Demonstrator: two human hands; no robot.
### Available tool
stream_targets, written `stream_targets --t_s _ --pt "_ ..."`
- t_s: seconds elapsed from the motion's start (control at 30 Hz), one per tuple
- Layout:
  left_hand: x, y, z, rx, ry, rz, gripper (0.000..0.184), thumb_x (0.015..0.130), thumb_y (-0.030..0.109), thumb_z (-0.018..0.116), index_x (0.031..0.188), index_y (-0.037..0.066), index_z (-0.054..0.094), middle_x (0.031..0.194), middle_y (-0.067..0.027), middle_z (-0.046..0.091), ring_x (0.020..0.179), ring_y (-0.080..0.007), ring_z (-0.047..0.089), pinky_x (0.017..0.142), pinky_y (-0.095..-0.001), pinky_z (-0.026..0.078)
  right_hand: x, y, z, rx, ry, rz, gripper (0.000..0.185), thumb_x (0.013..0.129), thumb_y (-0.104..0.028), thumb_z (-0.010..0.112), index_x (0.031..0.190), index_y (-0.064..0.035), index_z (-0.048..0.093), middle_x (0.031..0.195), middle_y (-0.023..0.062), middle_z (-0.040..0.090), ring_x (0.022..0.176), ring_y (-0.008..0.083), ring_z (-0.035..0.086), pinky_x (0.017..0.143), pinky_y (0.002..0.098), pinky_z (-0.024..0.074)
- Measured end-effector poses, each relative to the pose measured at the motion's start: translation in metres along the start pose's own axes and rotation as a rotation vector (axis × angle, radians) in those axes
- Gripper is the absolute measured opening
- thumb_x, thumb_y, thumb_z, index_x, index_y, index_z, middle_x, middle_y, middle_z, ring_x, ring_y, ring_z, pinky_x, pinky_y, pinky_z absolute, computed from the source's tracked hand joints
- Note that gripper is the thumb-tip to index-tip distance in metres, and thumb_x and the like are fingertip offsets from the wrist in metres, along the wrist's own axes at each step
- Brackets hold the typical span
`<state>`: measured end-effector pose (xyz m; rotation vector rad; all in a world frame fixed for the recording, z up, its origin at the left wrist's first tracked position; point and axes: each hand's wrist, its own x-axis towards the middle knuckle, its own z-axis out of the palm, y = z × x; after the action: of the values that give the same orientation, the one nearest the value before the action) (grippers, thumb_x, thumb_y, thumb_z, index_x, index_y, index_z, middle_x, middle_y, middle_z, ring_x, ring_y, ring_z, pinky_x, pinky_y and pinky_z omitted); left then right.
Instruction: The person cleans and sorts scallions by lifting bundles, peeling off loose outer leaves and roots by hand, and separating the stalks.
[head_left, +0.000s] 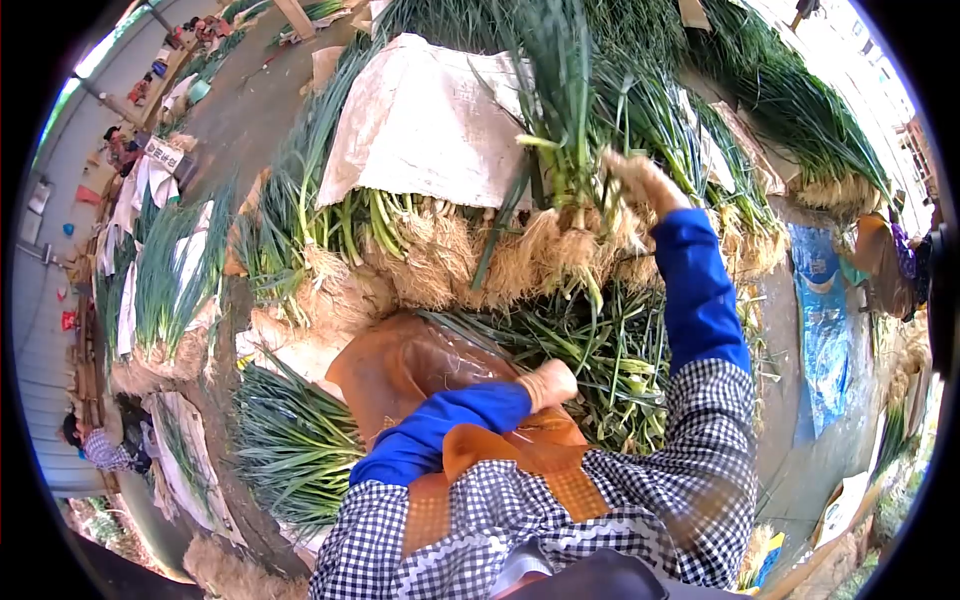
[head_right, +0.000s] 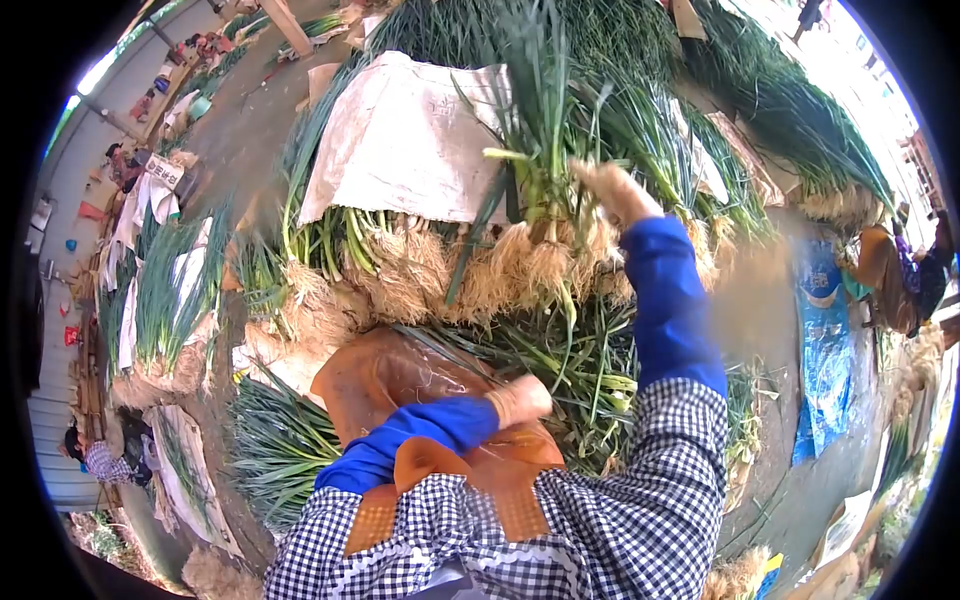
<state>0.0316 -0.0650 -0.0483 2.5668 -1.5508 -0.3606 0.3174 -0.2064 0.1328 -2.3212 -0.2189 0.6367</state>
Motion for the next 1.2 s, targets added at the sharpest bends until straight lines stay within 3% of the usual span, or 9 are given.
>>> stream_targets --t_s 0.2,0.37,0.43,0.5,0.57,0.8,0.93,1.03,1.2 --pt "-0.011 0.008 -0.023 -0.297 -0.103 -0.076 0.045 0.075 0.019 0.057 0.119 0.012 0.055 0.111 -0.0109 0.059 0.102 -0.0256 0.056 0.089 -0.0350 0.044 -0.074 0.129 0.039 -0.095 0.064 0.185 0.044 0.086 -0.039 0.056 0.111 -0.0030 0.057 0.097 0.0156 0.062 0.095 0.0232 0.056 0.087 0.0339 0.0458" --pt "-0.041 -0.039 -0.095 -0.538 0.239 -0.348 0.029 0.081 0.023 0.056 0.109 0.016 0.060 0.106 -0.0064 0.062 0.094 -0.0242 0.059 0.083 -0.0347 0.048 -0.100 0.111 0.021 -0.309 1.440 -0.127 0.024 0.082 -0.020 0.064 0.104 -0.0100 0.061 0.079 0.0029 0.063 0.070 0.0091 0.058 0.065 0.0211 0.0499" --pt "-0.039 -0.046 -0.110 -0.578 0.398 -0.492 0.019 0.083 0.020 0.055 0.099 0.014 0.064 0.097 -0.0059 0.064 0.090 -0.0238 0.061 0.079 -0.0332 0.050 -0.086 0.040 0.037 -0.190 1.039 -0.378 0.017 0.083 -0.032 0.064 0.085 -0.0146 0.064 0.076 0.0032 0.063 0.061 0.0096 0.056 0.061 0.0198 0.0474" --pt "-0.036 -0.046 -0.114 -0.694 0.635 -0.562 0.015 0.083 0.018 0.058 0.093 0.012 0.067 0.091 -0.0073 0.066 0.086 -0.0235 0.063 0.078 -0.0324 0.049 -0.045 -0.011 0.036 -0.447 0.252 0.229 0.052 0.077 -0.063 0.054 0.076 -0.0116 0.063 0.065 0.0056 0.060 0.059 0.0217 0.058 0.062 0.0342 0.0476" --pt "-0.037 -0.044 -0.115 -0.961 0.713 -0.592 0.018 0.086 0.017 0.057 0.098 0.008 0.065 0.089 -0.0053 0.066 0.082 -0.0153 0.062 0.074 -0.0262 0.049 -0.011 0.004 0.055 -0.663 0.206 0.063 0.045 0.080 -0.055 0.057 0.084 -0.0115 0.065 0.069 0.0065 0.063 0.060 0.0212 0.059 0.065 0.0356 0.0491" --pt "-0.040 -0.036 -0.094 -2.527 0.633 -0.499 0.042 0.089 0.043 0.050 0.122 0.015 0.050 0.111 -0.0038 0.060 0.104 -0.0186 0.056 0.084 -0.0401 0.045 -0.137 0.021 0.150 0.753 -0.117 -0.258 0.028 0.088 -0.019 0.057 0.111 -0.0034 0.056 0.095 0.0010 0.061 0.084 0.0089 0.057 0.075 0.0229 0.0469" --pt "-0.038 -0.013 -0.073 -2.398 0.725 -0.625 0.028 0.091 0.028 0.053 0.113 0.012 0.055 0.098 0.0005 0.062 0.084 -0.0146 0.057 0.068 -0.0281 0.045 -0.157 0.046 0.172 1.089 -0.401 -0.133 0.037 0.091 -0.019 0.054 0.125 -0.0058 0.048 0.103 0.0021 0.059 0.090 0.0110 0.056 0.081 0.0266 0.0455" --pt "-0.046 -0.020 -0.050 -2.414 0.702 -0.535 0.021 0.091 0.018 0.052 0.108 0.006 0.056 0.079 0.0044 0.056 0.062 -0.0062 0.048 0.049 -0.0186 0.037 -0.119 0.064 0.183 0.812 -0.131 -0.181 0.060 0.092 -0.052 0.036 0.128 -0.0058 0.047 0.120 0.0052 0.054 0.110 0.0160 0.049 0.096 0.0324 0.0383" --pt "-0.060 -0.012 -0.084 -2.525 0.547 -0.500 0.023 0.090 0.020 0.053 0.105 0.003 0.057 0.078 -0.0024 0.057 0.063 -0.0112 0.054 0.050 -0.0207 0.041 -0.040 0.032 0.194 0.950 0.336 -0.127 0.046 0.092 -0.046 0.042 0.095 -0.0050 0.064 0.082 0.0062 0.066 0.075 0.0182 0.062 0.064 0.0313 0.0452"
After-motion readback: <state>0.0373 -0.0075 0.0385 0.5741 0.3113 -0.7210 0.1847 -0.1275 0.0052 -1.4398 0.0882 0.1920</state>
